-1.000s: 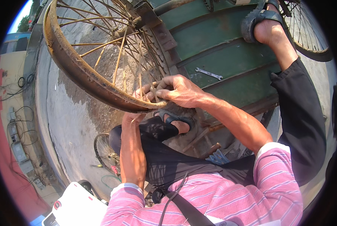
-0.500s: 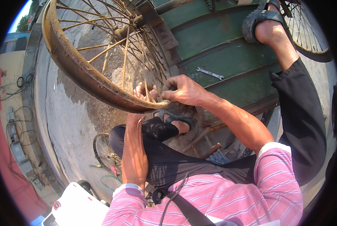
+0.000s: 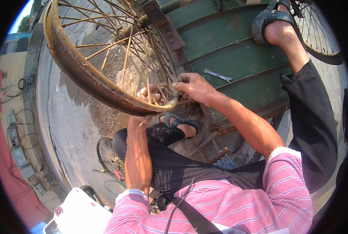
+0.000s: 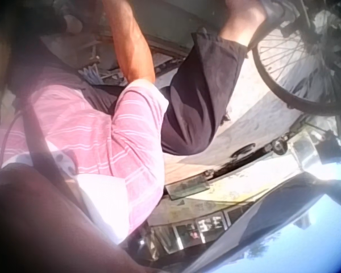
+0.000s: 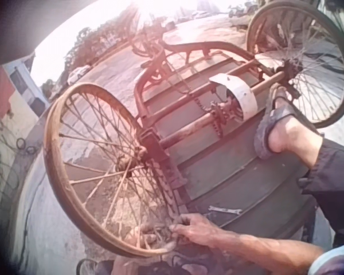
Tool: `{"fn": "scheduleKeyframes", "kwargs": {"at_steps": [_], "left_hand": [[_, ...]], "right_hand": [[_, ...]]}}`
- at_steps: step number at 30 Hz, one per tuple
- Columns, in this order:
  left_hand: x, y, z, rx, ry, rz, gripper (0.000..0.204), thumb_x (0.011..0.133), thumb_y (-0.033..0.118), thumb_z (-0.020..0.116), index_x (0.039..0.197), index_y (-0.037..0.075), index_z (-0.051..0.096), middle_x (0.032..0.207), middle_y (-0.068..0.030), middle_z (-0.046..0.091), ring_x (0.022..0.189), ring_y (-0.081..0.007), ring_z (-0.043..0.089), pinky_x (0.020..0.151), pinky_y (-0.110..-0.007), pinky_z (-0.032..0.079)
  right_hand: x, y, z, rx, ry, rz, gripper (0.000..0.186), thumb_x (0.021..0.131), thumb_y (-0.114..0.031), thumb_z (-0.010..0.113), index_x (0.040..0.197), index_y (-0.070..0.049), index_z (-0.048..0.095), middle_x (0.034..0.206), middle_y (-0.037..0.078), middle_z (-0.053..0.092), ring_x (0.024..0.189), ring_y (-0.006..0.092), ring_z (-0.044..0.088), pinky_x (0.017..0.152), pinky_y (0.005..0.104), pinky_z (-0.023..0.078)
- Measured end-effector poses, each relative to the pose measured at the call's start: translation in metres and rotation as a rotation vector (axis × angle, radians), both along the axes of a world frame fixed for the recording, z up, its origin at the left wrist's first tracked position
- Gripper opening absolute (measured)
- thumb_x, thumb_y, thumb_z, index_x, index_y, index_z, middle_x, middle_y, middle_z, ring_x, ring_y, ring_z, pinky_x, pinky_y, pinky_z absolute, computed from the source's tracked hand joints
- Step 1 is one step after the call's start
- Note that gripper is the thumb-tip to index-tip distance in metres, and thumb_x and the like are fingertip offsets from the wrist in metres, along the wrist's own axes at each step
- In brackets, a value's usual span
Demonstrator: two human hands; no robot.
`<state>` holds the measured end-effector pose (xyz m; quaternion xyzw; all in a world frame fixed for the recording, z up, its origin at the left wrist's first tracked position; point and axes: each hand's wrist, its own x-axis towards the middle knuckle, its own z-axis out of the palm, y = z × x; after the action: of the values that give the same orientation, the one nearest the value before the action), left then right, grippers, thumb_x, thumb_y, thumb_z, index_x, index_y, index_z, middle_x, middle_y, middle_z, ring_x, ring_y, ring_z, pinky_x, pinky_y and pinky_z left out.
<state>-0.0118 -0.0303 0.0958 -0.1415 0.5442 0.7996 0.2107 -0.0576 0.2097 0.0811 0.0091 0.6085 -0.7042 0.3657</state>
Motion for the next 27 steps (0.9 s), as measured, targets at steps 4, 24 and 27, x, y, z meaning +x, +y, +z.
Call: {"fn": "scheduleKeyframes", "kwargs": {"at_steps": [4, 24, 27], "left_hand": [[0.0, -0.005, 0.004, -0.198, 0.056, -0.028, 0.032, 0.102, 0.014, 0.076, 0.128, -0.002, 0.07, 0.099, -0.0035, 0.076, 0.079, -0.0091, 0.069, 0.068, -0.024, 0.058], [0.003, -0.011, -0.017, -0.355, 0.149, 0.009, 0.026, 0.102, 0.012, 0.077, 0.123, 0.0, 0.07, 0.098, -0.0011, 0.075, 0.08, -0.008, 0.067, 0.066, -0.025, 0.055], [0.0, -0.012, -0.018, -0.366, 0.127, -0.032, 0.027, 0.101, 0.017, 0.076, 0.122, 0.0, 0.07, 0.098, -0.0033, 0.075, 0.083, -0.01, 0.069, 0.068, -0.027, 0.057]], "right_hand": [[0.003, -0.001, -0.007, 0.062, 0.037, 0.006, 0.032, 0.1, -0.031, 0.072, 0.102, 0.001, 0.07, 0.088, 0.003, 0.063, 0.081, 0.012, 0.059, 0.07, 0.0309, 0.052], [0.009, -0.008, -0.008, 0.239, 0.162, 0.103, 0.042, 0.095, -0.027, 0.073, 0.12, 0.006, 0.076, 0.106, 0.015, 0.079, 0.096, 0.0199, 0.071, 0.089, 0.0363, 0.055], [0.012, -0.009, -0.011, 0.235, 0.212, 0.092, 0.042, 0.094, -0.028, 0.073, 0.119, 0.006, 0.076, 0.105, 0.015, 0.079, 0.096, 0.0201, 0.071, 0.09, 0.0365, 0.055]]}}
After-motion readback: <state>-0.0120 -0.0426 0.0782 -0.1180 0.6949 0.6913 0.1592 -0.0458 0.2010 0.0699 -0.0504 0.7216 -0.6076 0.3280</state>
